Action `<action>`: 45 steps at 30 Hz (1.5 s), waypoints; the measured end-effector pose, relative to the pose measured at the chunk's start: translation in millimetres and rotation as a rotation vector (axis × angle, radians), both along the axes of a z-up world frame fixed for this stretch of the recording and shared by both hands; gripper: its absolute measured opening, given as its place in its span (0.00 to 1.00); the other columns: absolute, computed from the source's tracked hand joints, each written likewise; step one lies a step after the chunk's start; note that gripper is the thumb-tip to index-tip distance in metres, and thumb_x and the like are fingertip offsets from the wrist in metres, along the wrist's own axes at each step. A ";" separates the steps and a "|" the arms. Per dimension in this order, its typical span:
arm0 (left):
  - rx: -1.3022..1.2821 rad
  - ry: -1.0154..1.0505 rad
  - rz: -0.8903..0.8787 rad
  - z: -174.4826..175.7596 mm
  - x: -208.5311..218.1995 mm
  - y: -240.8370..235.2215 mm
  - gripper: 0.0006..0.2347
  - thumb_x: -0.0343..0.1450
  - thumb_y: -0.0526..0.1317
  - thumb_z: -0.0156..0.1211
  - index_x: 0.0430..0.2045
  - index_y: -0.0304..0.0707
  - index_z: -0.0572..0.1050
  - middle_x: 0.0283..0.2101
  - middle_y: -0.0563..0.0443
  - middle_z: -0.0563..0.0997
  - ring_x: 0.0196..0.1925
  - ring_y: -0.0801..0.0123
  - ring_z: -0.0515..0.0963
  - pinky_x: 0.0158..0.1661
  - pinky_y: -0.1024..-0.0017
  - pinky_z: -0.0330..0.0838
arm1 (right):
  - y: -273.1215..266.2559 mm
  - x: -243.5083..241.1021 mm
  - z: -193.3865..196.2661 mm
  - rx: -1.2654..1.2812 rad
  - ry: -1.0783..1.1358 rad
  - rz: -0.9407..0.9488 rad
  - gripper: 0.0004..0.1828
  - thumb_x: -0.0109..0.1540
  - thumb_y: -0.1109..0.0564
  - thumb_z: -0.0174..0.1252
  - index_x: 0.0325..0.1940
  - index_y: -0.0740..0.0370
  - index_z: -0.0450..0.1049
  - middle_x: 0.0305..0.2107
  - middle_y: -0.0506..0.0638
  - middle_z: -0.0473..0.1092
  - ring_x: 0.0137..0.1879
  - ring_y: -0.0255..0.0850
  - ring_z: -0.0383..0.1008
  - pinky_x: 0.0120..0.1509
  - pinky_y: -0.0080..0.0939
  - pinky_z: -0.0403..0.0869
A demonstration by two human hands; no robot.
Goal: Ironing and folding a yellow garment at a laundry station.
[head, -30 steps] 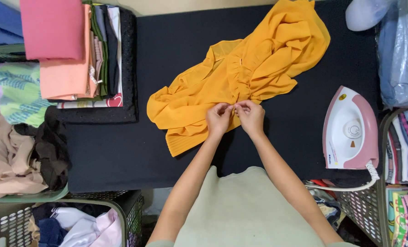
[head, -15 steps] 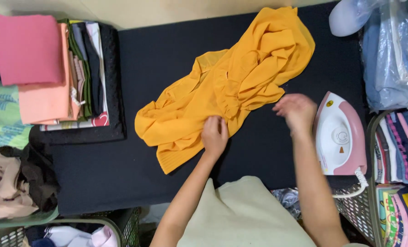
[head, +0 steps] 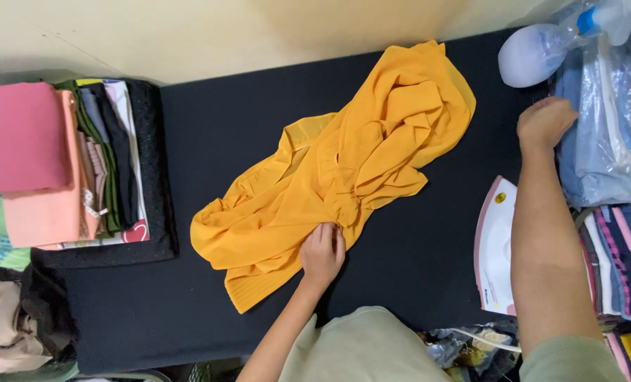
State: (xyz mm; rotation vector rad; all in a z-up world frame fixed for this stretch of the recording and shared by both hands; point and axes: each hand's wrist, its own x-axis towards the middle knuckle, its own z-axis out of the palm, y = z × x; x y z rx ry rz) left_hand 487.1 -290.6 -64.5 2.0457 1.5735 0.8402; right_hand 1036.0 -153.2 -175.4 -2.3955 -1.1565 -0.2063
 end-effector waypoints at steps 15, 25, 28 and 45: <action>0.029 0.028 0.031 11.5 3.0 6.2 0.04 0.68 0.33 0.62 0.33 0.34 0.74 0.33 0.44 0.77 0.33 0.52 0.79 0.34 0.62 0.73 | 12.2 7.2 -28.3 0.009 -0.189 0.043 0.05 0.57 0.70 0.58 0.30 0.64 0.73 0.28 0.66 0.74 0.36 0.65 0.76 0.44 0.62 0.73; -0.025 -0.015 0.002 2.3 -16.1 -8.9 0.05 0.71 0.34 0.61 0.37 0.35 0.75 0.36 0.44 0.78 0.37 0.52 0.80 0.36 0.62 0.74 | -11.2 9.8 -59.2 0.148 0.153 0.054 0.24 0.58 0.67 0.67 0.55 0.71 0.66 0.33 0.57 0.76 0.40 0.49 0.81 0.48 0.48 0.77; 0.051 -0.058 -0.105 1.8 -40.8 -25.3 0.15 0.69 0.35 0.61 0.49 0.29 0.72 0.47 0.38 0.77 0.44 0.50 0.79 0.41 0.63 0.75 | -35.6 -62.9 -27.1 0.220 0.171 -0.018 0.33 0.58 0.68 0.68 0.62 0.72 0.59 0.34 0.54 0.77 0.41 0.45 0.81 0.50 0.45 0.76; 0.325 0.027 0.096 80.4 -156.4 -33.6 0.23 0.62 0.22 0.55 0.54 0.29 0.76 0.56 0.40 0.80 0.54 0.50 0.76 0.56 0.59 0.70 | -141.1 -490.4 186.4 0.094 0.273 1.357 0.24 0.54 0.47 0.71 0.48 0.59 0.74 0.40 0.52 0.74 0.49 0.47 0.76 0.68 0.59 0.63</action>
